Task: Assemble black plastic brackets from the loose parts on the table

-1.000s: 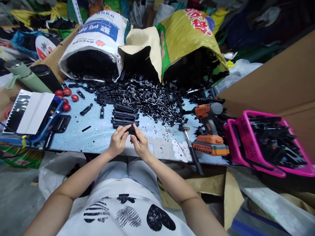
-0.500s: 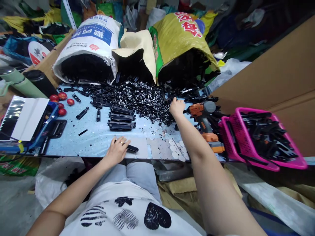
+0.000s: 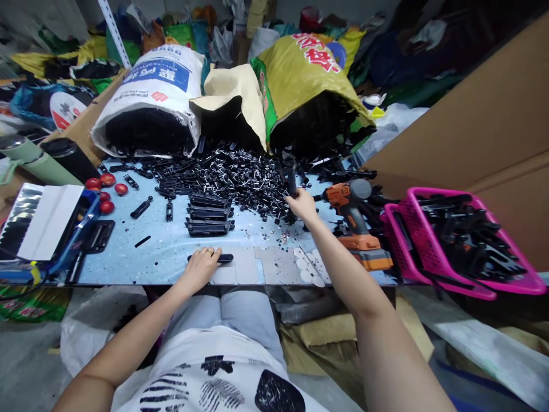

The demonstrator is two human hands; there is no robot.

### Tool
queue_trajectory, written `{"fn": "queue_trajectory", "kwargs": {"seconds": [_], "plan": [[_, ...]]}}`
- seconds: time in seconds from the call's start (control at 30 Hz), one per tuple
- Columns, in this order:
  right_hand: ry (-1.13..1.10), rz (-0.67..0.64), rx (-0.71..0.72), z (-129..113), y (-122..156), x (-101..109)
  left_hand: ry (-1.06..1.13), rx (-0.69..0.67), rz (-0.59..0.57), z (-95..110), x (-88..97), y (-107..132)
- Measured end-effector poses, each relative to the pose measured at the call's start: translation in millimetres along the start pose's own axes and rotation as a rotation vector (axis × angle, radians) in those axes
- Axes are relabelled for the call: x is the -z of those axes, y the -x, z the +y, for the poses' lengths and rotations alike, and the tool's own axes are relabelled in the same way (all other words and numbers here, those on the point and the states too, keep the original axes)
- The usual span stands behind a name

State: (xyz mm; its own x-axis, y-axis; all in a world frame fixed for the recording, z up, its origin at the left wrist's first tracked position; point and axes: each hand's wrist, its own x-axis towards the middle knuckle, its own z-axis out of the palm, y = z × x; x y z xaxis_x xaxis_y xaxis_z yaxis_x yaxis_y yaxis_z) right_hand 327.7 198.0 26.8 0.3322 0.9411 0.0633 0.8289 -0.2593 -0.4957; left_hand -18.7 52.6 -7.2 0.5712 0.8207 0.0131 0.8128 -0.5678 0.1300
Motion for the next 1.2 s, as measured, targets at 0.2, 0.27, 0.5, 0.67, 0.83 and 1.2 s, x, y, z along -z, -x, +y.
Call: {"fn": "queue_trajectory", "kwargs": {"seconds": [0.2, 0.27, 0.5, 0.67, 0.83, 1.2], "plan": [[-0.071, -0.383, 0.397, -12.2, 101.8, -2.5, 0.057, -0.077, -0.029, 4.4, -3.8, -13.3], [0.063, -0.485, 0.49, -14.9, 131.4, -1.0, 0.093, -0.065, -0.024, 4.0, -3.7, -15.5], [0.454, -0.515, 0.893, -18.5, 190.8, -14.4, 0.204, -0.111, -0.076, 4.0, 6.1, -19.8], [0.498, -0.508, 0.848, -24.1, 196.5, -23.8, 0.226, -0.113, -0.12, 6.3, 13.1, -23.5], [0.507, -0.422, 0.862, -32.7, 200.9, -17.8, 0.228, -0.124, -0.09, 5.0, 13.6, -18.3], [0.579, -0.324, 0.977, -62.0, 199.6, 9.8, 0.273, -0.16, 0.18, -2.4, 2.5, -8.2]]}}
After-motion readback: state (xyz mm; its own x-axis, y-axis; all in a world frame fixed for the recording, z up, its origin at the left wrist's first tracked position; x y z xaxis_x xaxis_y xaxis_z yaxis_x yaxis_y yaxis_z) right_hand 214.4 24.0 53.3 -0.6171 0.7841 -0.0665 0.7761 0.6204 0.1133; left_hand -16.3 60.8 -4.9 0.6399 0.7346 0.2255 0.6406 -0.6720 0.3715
